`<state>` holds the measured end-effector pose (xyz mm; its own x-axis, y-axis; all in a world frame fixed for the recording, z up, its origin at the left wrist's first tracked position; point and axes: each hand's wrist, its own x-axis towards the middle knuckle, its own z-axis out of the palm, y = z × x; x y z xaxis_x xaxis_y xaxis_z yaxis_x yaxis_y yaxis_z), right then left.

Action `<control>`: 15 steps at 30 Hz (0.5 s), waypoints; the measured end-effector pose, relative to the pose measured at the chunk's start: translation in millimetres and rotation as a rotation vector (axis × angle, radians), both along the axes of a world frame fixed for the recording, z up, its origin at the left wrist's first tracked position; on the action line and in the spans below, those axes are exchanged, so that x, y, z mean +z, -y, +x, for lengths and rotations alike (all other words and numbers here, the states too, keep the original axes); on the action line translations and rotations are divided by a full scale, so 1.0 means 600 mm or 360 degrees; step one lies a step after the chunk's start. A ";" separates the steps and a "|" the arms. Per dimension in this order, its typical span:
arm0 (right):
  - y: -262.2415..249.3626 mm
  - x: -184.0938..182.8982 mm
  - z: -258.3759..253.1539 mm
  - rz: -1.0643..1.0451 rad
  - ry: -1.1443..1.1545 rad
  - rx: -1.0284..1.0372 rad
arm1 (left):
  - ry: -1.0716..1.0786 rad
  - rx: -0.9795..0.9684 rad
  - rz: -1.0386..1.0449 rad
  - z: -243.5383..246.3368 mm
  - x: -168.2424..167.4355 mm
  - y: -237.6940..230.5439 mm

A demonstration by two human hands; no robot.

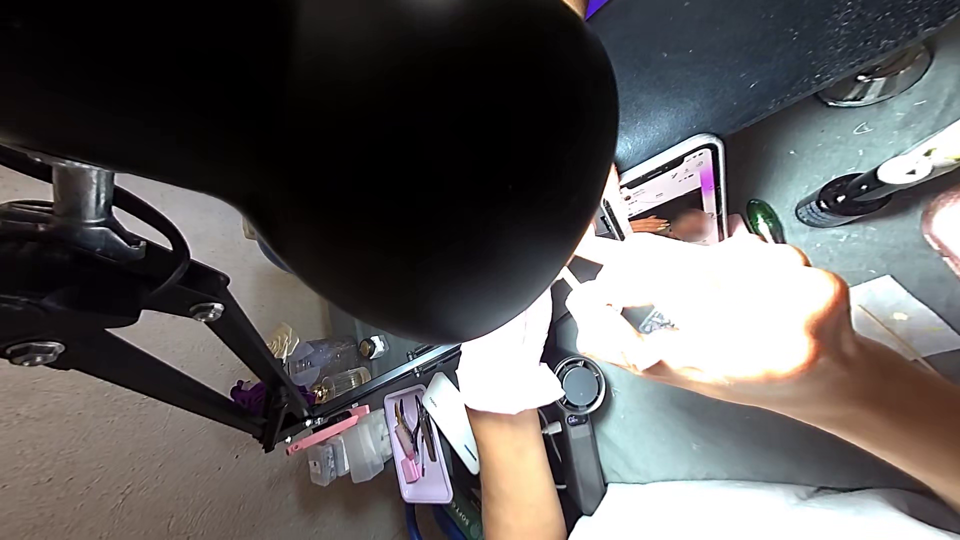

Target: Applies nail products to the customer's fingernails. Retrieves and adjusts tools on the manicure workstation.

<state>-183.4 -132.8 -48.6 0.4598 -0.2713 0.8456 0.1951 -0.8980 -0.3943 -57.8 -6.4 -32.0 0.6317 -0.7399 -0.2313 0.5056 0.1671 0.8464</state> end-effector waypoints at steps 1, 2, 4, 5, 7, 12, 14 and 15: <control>0.000 0.000 0.000 -0.0001 0.0000 0.0001 | 0.0002 0.0001 0.0008 0.000 0.000 0.000; 0.001 0.000 0.000 -0.0001 0.0000 0.0004 | 0.0006 -0.0005 0.0020 0.001 0.000 0.000; 0.000 0.000 0.000 0.0011 0.0008 0.0014 | 0.0002 0.0008 0.0023 0.000 0.000 0.000; 0.001 0.000 -0.001 0.0021 0.0012 0.0026 | 0.0000 0.0015 0.0019 -0.001 -0.001 -0.001; 0.001 0.000 -0.003 0.0064 0.0012 0.0066 | 0.0009 0.0023 0.0009 -0.001 -0.001 0.000; -0.001 0.003 -0.011 0.0219 0.0005 0.0200 | -0.0007 0.0008 0.0011 0.000 0.004 0.007; -0.002 0.004 -0.011 0.0228 0.0004 0.0204 | -0.0026 -0.0005 -0.0020 -0.001 0.006 0.007; -0.003 0.005 -0.010 0.0223 0.0007 0.0191 | -0.0011 -0.0010 -0.0023 -0.001 0.007 0.008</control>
